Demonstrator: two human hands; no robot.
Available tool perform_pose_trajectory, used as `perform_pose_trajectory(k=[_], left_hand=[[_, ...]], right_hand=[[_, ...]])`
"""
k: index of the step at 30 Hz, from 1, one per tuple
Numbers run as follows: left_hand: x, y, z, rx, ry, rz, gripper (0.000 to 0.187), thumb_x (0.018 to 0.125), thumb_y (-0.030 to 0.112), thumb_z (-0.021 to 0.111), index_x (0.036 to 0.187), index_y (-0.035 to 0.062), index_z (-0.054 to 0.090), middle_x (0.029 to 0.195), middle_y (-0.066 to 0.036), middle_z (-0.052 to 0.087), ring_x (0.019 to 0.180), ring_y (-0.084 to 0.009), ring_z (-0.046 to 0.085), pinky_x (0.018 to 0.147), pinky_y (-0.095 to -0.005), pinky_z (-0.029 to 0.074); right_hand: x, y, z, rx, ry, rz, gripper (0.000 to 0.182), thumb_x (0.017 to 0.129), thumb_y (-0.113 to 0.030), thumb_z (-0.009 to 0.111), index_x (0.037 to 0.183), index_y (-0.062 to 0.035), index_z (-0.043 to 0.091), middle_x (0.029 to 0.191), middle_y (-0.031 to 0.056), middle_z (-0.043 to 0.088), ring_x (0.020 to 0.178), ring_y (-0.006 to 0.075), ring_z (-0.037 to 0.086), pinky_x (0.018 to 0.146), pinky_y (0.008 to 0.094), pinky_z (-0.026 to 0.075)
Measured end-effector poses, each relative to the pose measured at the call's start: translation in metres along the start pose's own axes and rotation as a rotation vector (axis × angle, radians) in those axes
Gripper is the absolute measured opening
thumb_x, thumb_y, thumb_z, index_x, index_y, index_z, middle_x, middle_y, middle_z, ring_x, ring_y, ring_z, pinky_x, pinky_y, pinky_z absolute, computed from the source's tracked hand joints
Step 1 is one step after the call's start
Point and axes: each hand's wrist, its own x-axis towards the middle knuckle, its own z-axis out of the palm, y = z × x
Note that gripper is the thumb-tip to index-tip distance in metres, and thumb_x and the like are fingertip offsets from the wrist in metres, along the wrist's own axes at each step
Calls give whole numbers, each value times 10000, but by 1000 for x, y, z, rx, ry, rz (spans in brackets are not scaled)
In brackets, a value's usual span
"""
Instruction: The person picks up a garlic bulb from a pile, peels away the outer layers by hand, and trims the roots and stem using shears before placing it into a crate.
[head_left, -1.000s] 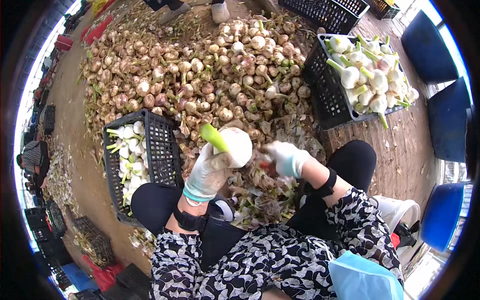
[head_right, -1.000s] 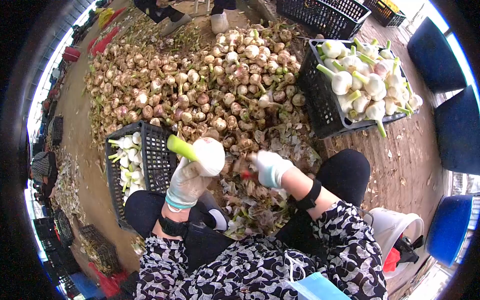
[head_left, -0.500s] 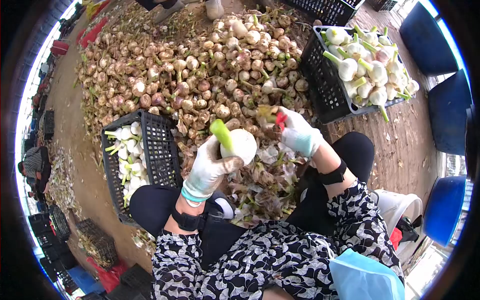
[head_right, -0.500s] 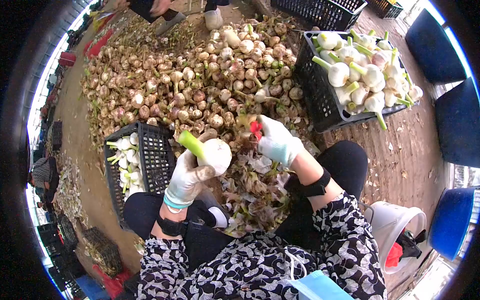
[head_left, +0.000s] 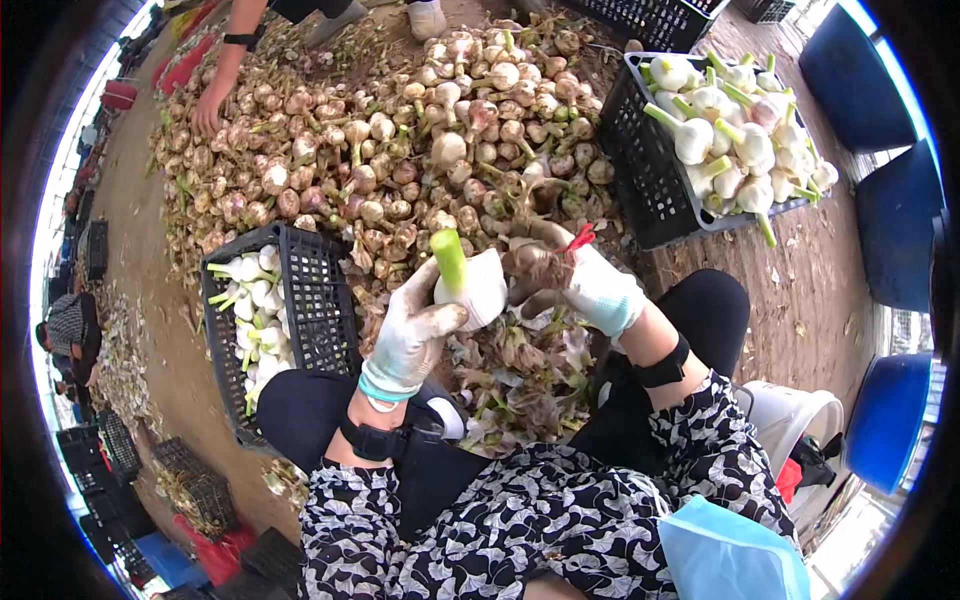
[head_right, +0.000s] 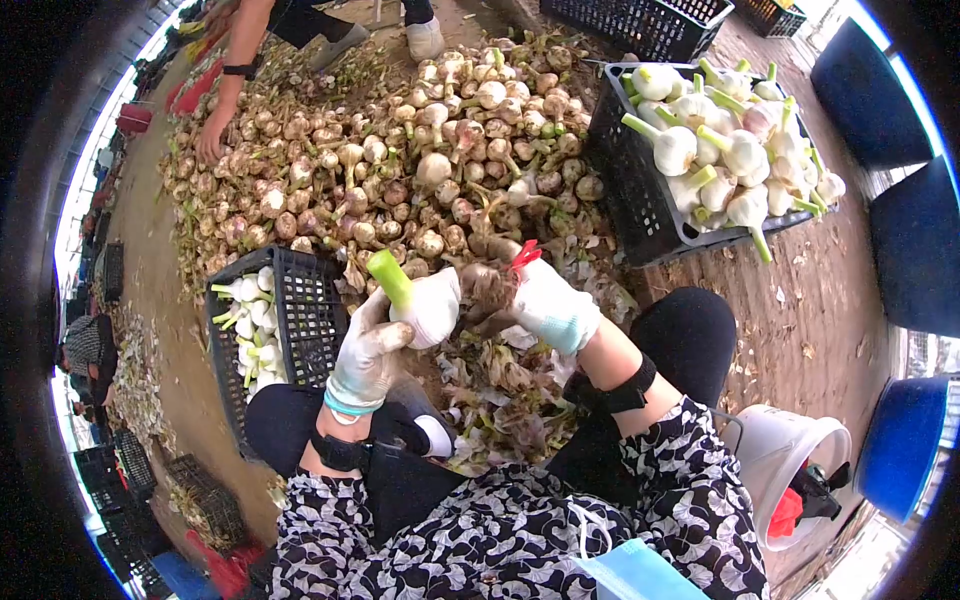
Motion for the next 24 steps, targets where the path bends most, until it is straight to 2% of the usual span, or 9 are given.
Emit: perform_pose_trajectory(k=[5,6,10,13,16,17,18,22,24], left_hand=[[3,-6,5,38,-1,54,769,724,89,672,1375,-34,281,1223,-128,513,1108,-202,507,962,-319,390],[4,-8,6,86,72,112,765,742,93,662,1384,-30,266,1215,-120,516,1086,-193,514,946,-306,397],[1,-18,-6,-63,330,81,426,883,235,566,1208,-28,482,1002,-92,583,921,-174,579,832,-311,466],[10,-25,-10,-173,511,172,298,894,233,541,1074,-1,583,903,-66,606,808,-150,606,732,-286,506],[14,-25,-10,-112,424,192,273,894,189,517,1079,-4,572,948,-70,607,857,-146,601,772,-288,496],[13,-28,-10,-41,338,203,264,892,162,505,1083,-10,565,976,-74,606,883,-147,598,795,-289,490],[13,-30,-10,-40,343,198,264,892,162,505,1083,-10,565,976,-74,606,883,-147,598,795,-289,490],[10,-13,-15,-363,292,172,327,871,174,445,1099,-33,553,974,-114,629,854,-234,634,757,-344,534],[7,-7,-20,-489,325,127,360,878,232,418,1062,-32,578,991,-148,639,840,-270,648,754,-394,547]], right_hand=[[17,30,-10,-395,-100,-369,301,830,-259,665,974,-10,579,838,33,565,640,83,455,572,239,407],[26,50,-18,-133,-77,-375,273,783,-245,694,877,-16,579,767,33,540,677,95,458,610,247,415],[6,50,24,-624,-12,-560,220,753,-149,665,895,-18,560,751,111,540,697,173,510,659,283,441],[36,57,-9,-334,207,-344,180,799,-112,629,934,-6,575,789,87,612,750,169,592,656,268,464],[13,33,18,-52,-111,-117,348,811,-186,675,1031,22,504,743,64,559,717,138,507,669,262,449],[22,59,12,-508,5,-198,470,830,-33,599,1243,-22,374,1025,91,566,769,120,595,656,260,505],[44,90,0,-479,40,-477,358,834,-39,602,1159,-19,454,980,69,568,732,110,575,624,253,490],[37,51,-20,-388,241,-344,128,840,-48,601,750,-66,512,694,-37,547,647,74,518,554,237,441],[38,37,-41,-930,282,-300,83,828,-81,625,779,-44,570,680,4,578,564,109,519,514,253,435]])
